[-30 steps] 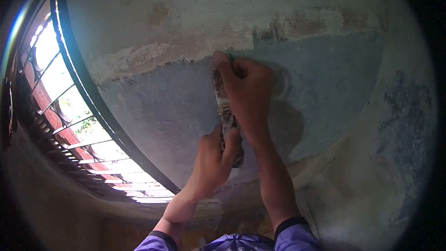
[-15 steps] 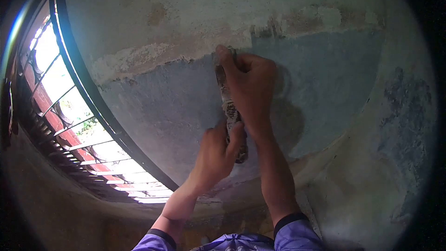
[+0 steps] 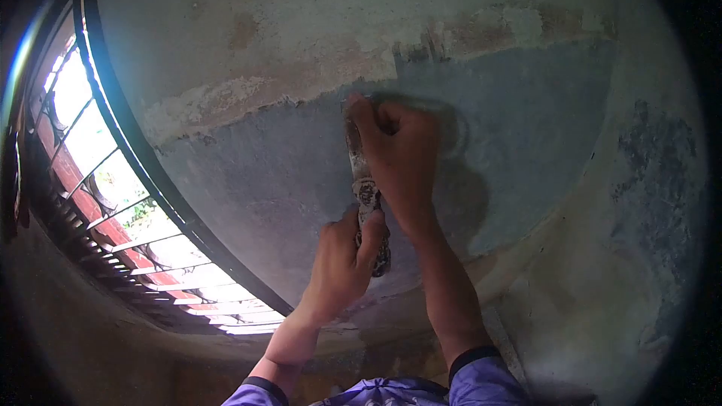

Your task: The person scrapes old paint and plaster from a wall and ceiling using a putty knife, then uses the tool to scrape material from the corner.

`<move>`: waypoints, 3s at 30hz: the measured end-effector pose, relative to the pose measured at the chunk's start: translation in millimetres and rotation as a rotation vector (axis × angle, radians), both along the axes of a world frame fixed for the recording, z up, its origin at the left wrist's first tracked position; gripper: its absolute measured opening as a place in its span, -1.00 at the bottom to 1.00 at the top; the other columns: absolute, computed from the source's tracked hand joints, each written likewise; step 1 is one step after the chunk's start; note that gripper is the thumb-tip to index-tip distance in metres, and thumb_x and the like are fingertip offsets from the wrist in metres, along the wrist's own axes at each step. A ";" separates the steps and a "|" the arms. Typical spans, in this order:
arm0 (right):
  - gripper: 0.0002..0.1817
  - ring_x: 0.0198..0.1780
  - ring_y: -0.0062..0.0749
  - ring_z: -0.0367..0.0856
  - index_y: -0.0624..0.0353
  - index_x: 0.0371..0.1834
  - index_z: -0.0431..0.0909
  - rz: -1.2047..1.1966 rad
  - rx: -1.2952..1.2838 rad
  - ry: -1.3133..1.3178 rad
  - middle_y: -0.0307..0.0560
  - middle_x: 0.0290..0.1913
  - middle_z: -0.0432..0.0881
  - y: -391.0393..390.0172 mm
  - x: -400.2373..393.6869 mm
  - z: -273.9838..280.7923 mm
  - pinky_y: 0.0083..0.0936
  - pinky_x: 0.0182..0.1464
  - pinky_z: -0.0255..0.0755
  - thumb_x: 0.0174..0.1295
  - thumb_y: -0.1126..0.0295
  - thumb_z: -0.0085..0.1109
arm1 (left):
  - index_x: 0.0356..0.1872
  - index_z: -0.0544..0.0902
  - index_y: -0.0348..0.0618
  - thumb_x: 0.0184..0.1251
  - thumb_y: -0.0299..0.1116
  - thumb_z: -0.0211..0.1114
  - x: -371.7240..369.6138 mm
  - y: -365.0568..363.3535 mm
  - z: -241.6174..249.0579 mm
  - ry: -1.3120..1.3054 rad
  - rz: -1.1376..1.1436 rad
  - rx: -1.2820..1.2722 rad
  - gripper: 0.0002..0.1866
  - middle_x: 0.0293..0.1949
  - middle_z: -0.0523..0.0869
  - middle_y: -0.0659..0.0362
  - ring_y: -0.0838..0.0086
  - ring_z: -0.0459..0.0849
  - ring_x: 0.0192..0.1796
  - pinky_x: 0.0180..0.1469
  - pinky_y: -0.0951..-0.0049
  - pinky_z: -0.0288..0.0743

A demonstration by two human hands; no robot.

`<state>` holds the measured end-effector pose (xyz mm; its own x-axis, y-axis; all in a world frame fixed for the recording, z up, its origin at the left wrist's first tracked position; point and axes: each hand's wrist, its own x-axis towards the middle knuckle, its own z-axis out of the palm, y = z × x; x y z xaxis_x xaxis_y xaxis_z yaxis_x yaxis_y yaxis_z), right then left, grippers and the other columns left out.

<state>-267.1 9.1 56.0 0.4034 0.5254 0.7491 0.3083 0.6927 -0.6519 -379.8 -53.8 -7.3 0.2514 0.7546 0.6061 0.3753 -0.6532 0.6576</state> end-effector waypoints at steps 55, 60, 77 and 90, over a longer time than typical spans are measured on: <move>-0.45 -0.54 -0.71 0.16 0.38 -0.69 0.40 -0.177 -0.045 0.033 -0.22 -0.75 0.25 -11.9 -43.4 1.9 -0.46 -0.55 0.10 0.32 0.18 0.31 | -0.53 0.64 -0.30 0.46 -0.02 0.10 -50.6 17.1 -2.3 0.182 0.086 0.142 -0.48 -0.62 0.62 -0.23 -0.17 0.68 -0.46 -0.40 -0.07 0.53; -0.46 -0.54 -0.73 0.22 0.34 -0.66 0.49 -0.261 0.000 -0.046 -0.31 -0.72 0.35 -10.9 -60.8 -3.4 -0.50 -0.55 0.13 0.32 0.10 0.30 | -0.52 0.63 -0.30 0.46 -0.02 0.11 -70.6 14.5 -4.2 0.206 0.087 0.131 -0.48 -0.59 0.63 -0.24 -0.15 0.68 -0.46 -0.41 -0.09 0.51; -0.70 -0.27 -0.59 0.59 0.14 -0.28 0.57 0.347 -0.863 0.438 -0.28 -0.35 0.62 -187.0 -160.9 -371.0 -0.50 -0.18 0.48 0.40 0.12 0.22 | -0.16 0.58 -0.26 0.45 0.04 0.12 -193.0 -79.7 -273.1 0.531 -0.187 -0.467 -0.53 -0.53 0.68 -0.17 -0.14 0.70 -0.40 -0.36 -0.09 0.55; -0.61 -0.31 -0.60 0.63 0.16 -0.12 0.53 0.010 -0.941 0.521 -0.27 -0.35 0.63 -248.3 -144.4 -417.3 -0.57 -0.23 0.49 0.43 0.01 0.14 | 0.06 0.48 -0.26 0.09 -0.53 0.33 -174.9 -117.5 -268.9 0.371 -0.540 -0.452 -0.55 -0.14 0.58 -0.15 -0.12 0.58 -0.07 -0.04 0.06 0.51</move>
